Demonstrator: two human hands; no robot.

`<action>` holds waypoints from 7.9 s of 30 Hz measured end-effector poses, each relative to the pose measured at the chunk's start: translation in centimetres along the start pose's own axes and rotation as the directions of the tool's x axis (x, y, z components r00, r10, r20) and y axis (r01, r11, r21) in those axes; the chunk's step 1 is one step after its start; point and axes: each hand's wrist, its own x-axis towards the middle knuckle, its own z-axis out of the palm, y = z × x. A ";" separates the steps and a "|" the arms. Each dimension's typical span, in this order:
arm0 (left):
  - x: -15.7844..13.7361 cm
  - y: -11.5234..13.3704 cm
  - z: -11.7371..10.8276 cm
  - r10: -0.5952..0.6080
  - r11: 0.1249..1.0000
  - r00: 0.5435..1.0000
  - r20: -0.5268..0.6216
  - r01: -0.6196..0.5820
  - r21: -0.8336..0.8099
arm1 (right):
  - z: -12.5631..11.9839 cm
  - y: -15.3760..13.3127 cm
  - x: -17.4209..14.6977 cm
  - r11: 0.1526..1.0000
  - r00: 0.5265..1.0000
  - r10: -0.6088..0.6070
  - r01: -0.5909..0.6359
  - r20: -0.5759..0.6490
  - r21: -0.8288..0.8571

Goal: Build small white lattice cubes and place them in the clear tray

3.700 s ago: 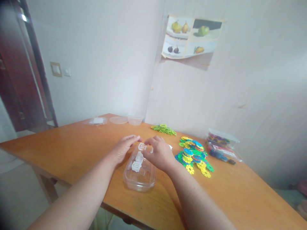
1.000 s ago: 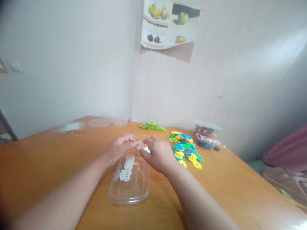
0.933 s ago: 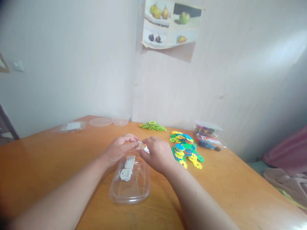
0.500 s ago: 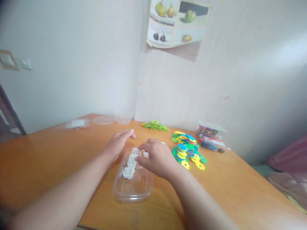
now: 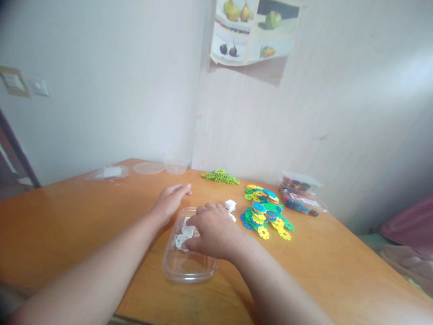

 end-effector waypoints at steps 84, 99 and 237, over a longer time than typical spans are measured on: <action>-1.5 2.5 -0.7 0.026 0.967 0.962 0.273 0.045 -0.252 | 0.4 2.4 -0.8 0.982 0.946 0.076 -0.017 -0.316 0.186; -2.2 3.1 -0.9 0.050 0.938 0.878 0.475 0.123 -0.325 | 0.8 2.9 0.1 0.884 0.899 0.314 -0.160 -0.304 0.439; -1.7 2.5 -0.8 0.001 0.943 0.920 0.392 0.129 -0.305 | 2.9 3.7 0.7 0.935 0.824 0.245 -0.060 -0.512 0.350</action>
